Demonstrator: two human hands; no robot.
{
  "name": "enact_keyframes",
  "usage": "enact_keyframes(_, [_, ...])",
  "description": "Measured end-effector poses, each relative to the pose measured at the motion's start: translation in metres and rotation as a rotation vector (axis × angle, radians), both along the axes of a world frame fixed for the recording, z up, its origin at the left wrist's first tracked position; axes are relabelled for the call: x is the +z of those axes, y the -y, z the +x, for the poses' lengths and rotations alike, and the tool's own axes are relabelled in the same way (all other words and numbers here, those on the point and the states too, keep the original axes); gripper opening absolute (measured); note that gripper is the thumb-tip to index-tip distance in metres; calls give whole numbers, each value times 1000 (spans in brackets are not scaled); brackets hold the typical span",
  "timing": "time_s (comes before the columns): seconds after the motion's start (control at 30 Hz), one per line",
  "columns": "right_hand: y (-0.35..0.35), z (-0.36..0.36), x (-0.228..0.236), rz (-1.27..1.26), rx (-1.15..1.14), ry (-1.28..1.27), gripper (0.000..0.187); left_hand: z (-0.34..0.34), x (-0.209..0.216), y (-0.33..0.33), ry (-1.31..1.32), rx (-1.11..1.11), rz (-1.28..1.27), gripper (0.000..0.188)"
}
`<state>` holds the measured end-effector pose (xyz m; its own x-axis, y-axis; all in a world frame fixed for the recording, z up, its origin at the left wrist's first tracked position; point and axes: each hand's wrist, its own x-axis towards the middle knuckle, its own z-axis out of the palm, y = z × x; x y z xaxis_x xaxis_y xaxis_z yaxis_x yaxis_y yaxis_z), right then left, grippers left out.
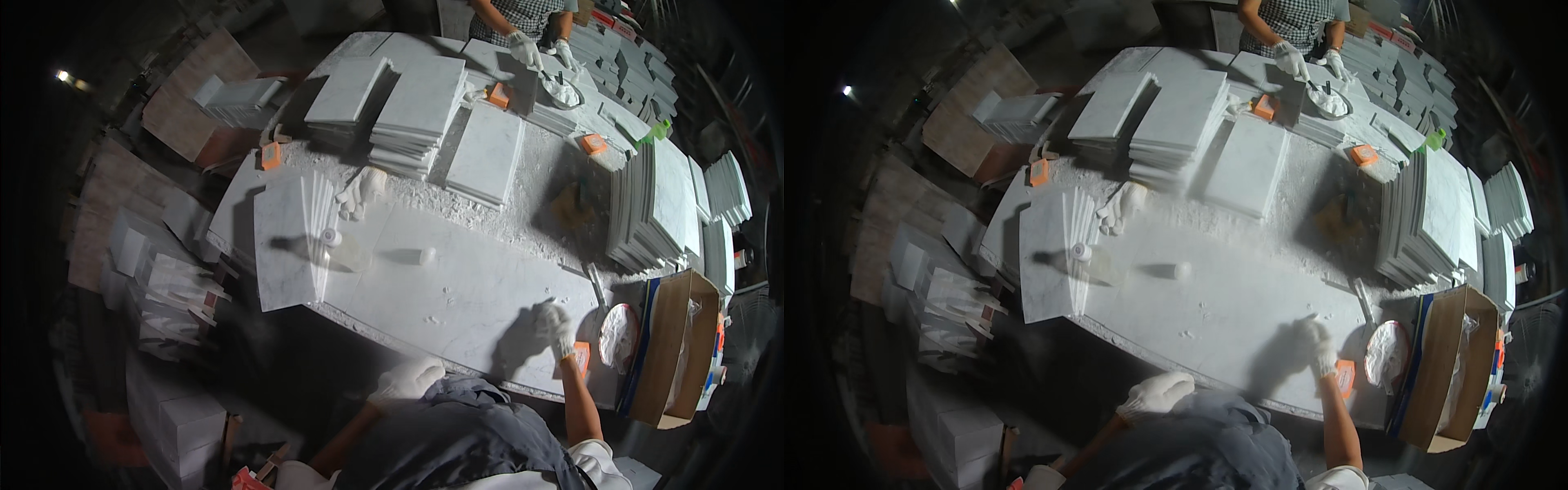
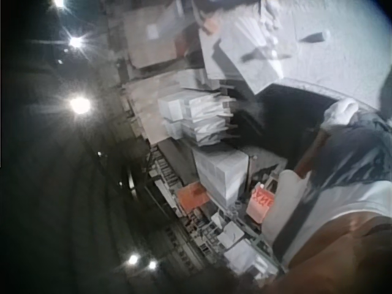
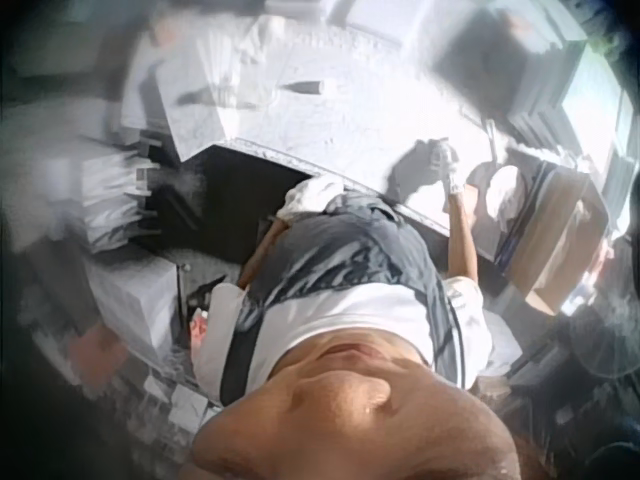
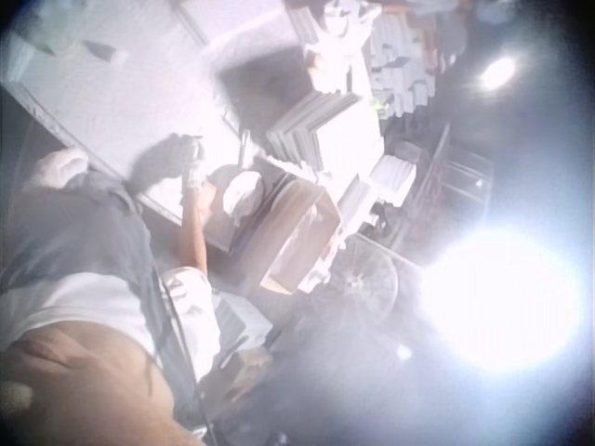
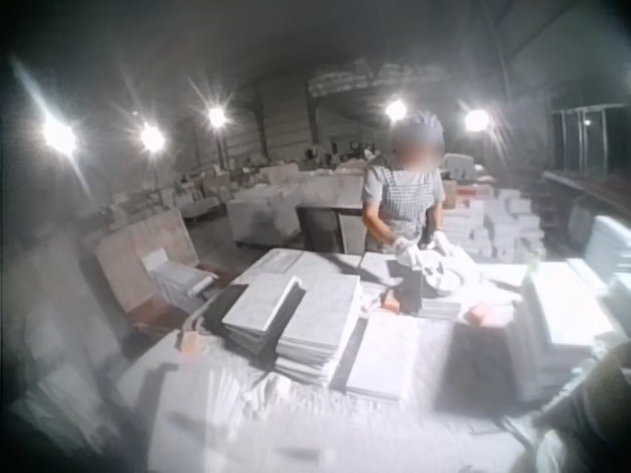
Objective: The person scrapes the surface of a white rectangular tile with a metal scraper, removing small fragments. They repeatedly lift and place the tile, continuing to scrape different areas. A second person is visible across the table handling similar tiles.
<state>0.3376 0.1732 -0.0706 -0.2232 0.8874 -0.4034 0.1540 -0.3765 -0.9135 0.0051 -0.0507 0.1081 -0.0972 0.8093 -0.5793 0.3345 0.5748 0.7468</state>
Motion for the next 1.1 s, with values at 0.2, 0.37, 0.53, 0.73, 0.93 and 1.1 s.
enact_keyframes(0.2, [19,-77,43,721,74,744,42,-39,-5,23,-60,-26,2,34])
enact_keyframes(0.37, [99,-224,93,767,510,647,42,-71,-7,38,-122,-103,143,32])
enact_keyframes(0.53, [132,-252,84,850,574,337,46,-93,3,53,-93,-119,100,35])
enact_keyframes(0.73, [83,-164,43,543,101,505,56,-94,2,72,-32,12,58,34])
enact_keyframes(0.93, [81,-189,36,1073,338,802,11,-81,4,81,-189,-46,158,38])
enact_keyframes(1.1, [131,-228,45,849,1092,225,37,-72,3,75,-241,-85,103,41])
